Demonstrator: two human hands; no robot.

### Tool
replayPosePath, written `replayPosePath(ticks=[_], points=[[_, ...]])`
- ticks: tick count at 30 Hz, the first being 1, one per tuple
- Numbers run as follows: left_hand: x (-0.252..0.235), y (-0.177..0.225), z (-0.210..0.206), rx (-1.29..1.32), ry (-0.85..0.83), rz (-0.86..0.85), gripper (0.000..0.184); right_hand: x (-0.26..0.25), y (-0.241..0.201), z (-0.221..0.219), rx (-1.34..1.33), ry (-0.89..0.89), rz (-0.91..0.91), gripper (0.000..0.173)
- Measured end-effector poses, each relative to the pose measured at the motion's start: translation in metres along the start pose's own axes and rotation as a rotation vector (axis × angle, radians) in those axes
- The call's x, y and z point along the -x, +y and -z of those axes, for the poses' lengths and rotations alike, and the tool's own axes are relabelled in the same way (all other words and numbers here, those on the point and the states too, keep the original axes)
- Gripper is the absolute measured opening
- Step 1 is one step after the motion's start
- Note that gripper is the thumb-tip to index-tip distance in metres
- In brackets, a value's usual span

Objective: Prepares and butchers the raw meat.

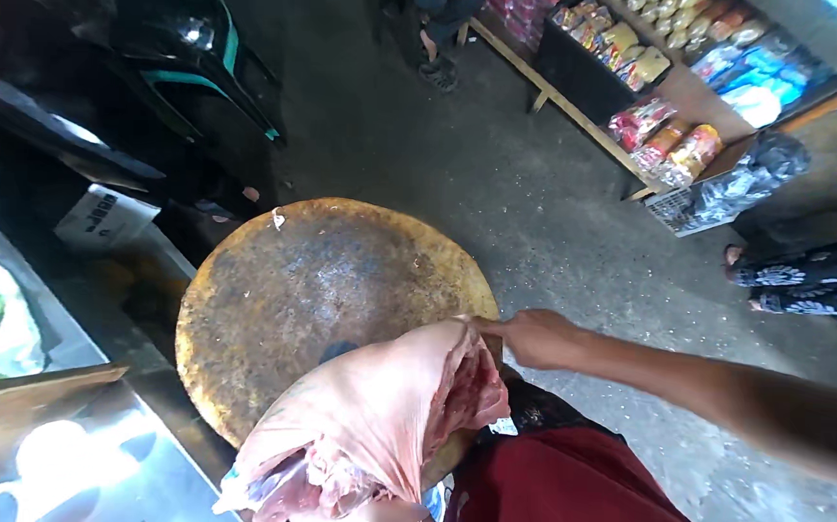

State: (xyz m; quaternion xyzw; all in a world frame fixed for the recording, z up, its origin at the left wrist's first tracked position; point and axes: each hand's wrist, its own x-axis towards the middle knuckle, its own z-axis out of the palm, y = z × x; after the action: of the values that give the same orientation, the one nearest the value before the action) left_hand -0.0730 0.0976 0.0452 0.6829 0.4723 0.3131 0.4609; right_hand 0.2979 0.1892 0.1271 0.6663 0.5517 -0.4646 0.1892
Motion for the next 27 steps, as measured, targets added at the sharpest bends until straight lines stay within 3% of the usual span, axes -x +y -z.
replayPosePath(ticks=[3,7,11,17,23,27], points=[[-0.002,0.0,-0.003,-0.012,0.018,-0.009,0.028,-0.007,0.018,0.005,0.044,-0.051,-0.082,0.072],[-0.004,0.004,-0.01,-0.022,0.064,-0.035,0.027,0.025,-0.058,0.013,0.072,0.152,0.218,0.067],[-0.006,0.008,-0.016,-0.024,0.098,-0.024,0.027,0.039,-0.119,0.018,0.158,0.064,0.316,0.076],[-0.005,0.008,-0.024,-0.016,0.147,-0.024,0.03,0.031,-0.085,0.024,0.215,0.068,0.222,0.077],[-0.007,0.006,-0.029,-0.041,0.172,-0.063,0.03,0.024,-0.083,0.046,0.276,0.053,0.048,0.071],[-0.006,0.005,-0.026,-0.046,0.165,-0.044,0.03,0.024,-0.09,0.049,0.277,0.085,0.158,0.077]])
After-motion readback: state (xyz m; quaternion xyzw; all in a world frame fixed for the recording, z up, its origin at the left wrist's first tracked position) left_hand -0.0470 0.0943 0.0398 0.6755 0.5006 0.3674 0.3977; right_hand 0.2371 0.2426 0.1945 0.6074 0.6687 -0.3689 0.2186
